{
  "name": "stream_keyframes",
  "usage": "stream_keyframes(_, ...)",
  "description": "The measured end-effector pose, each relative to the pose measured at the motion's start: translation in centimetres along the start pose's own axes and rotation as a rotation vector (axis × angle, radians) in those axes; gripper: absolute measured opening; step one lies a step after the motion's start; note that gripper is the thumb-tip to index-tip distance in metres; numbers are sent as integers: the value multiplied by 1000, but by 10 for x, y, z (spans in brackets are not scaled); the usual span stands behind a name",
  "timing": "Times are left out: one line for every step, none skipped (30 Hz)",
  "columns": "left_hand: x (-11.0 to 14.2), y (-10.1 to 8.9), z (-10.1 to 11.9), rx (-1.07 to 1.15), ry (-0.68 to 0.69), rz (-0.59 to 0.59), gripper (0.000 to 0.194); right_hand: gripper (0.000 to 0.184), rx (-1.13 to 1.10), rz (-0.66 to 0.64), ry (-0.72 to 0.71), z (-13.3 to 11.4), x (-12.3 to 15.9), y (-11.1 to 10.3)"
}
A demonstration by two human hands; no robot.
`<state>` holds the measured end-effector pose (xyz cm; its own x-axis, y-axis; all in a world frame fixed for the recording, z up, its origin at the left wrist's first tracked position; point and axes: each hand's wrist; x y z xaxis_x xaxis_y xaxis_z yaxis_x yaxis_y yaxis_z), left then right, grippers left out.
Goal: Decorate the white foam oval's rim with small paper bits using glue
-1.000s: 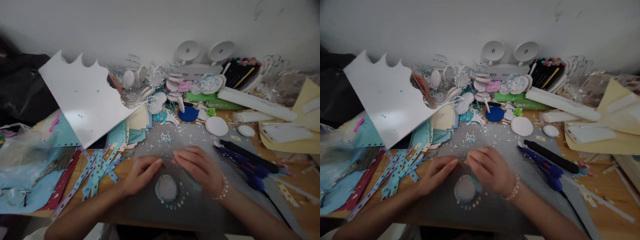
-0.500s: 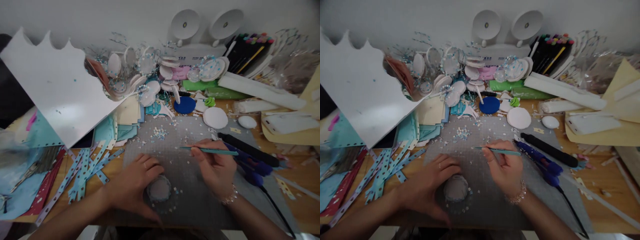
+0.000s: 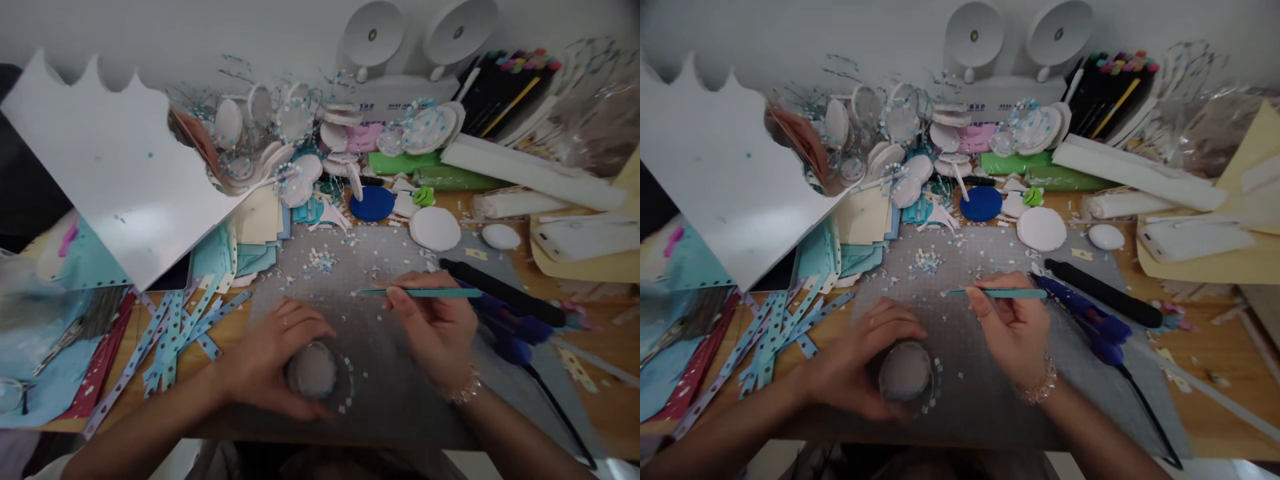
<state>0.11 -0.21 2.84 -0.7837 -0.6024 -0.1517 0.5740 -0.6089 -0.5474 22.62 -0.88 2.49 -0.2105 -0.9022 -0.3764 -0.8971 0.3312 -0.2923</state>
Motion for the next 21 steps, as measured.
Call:
stream_keyframes(0, -1, 1, 7, -14, -10, 76, 9, -6, -1, 2, 0, 0, 0)
stream_keyframes(-1, -2, 2, 9, -27, -26, 84, 9, -6, -1, 5, 0, 0, 0)
stream_keyframes(-2, -2, 3, 4, -37, -46, 89, 9, -4, 1, 8, 0, 0, -1)
stream_keyframes(-3, -2, 4, -3, -42, -66, 93, 8, -2, 1, 13, -1, 0, -1)
stream_keyframes(-4, -1, 5, -12, -47, -90, 95, 8, -1, 5, 17, -1, 1, -1)
stream_keyframes(-4, 0, 6, -19, -49, -114, 97, 8, -1, 6, 22, -1, 1, -1)
stream_keyframes(-5, 2, 7, -26, -50, -138, 98, 8, -2, 7, 27, -1, 1, -1)
stream_keyframes(-5, 4, 8, -35, -51, -161, 98, 7, -5, 5, 35, 0, 1, 0)
stream_keyframes(-5, 5, 8, -45, -50, -180, 97, 7, -7, 6, 42, 0, 1, 0)
stream_keyframes(-5, 6, 8, -58, -48, -197, 94, 7, -6, 6, 49, 0, 1, 0)
stream_keyframes(-5, 7, 8, -74, -48, -212, 89, 6, -1, 7, 54, 1, 1, 0)
stream_keyframes(-5, 7, 7, -95, -51, -221, 80, 6, 3, 8, 55, 1, 1, 1)
stream_keyframes(-4, 8, 6, -118, -54, -223, 64, 7, 6, 9, 51, 1, 1, 1)
stream_keyframes(-4, 8, 4, -133, -49, -217, 45, 7, 7, 9, 47, 1, 1, 1)
stream_keyframes(-2, 8, 3, -135, -39, -198, 26, 8, 2, 7, 42, 2, 1, 1)
stream_keyframes(-1, 9, 1, -118, -31, -163, 13, 8, -7, 6, 39, 2, 1, 1)
stream_keyframes(0, 10, -1, -81, -26, -114, 10, 8, -16, 9, 40, 2, 1, 1)
stream_keyframes(2, 11, -2, -30, -32, -54, 11, 9, -24, 12, 46, 2, 1, 0)
stream_keyframes(3, 12, -4, 24, -59, 16, 10, 9, -31, 13, 53, 2, 1, 0)
stream_keyframes(3, 13, -5, 74, -109, 95, 9, 9, -37, 14, 60, 2, 1, 0)
stream_keyframes(3, 14, -5, 122, -174, 178, 7, 9, -42, 12, 65, 2, 1, 0)
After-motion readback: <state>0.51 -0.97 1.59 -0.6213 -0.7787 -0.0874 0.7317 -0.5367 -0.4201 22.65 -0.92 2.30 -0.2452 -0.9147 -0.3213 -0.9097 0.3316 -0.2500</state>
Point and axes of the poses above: each hand's wrist, its own x-axis away from the middle knuckle, its own y-axis out of the palm, z = x × y, and after that the axes turned 9 degrees about x, right-handed
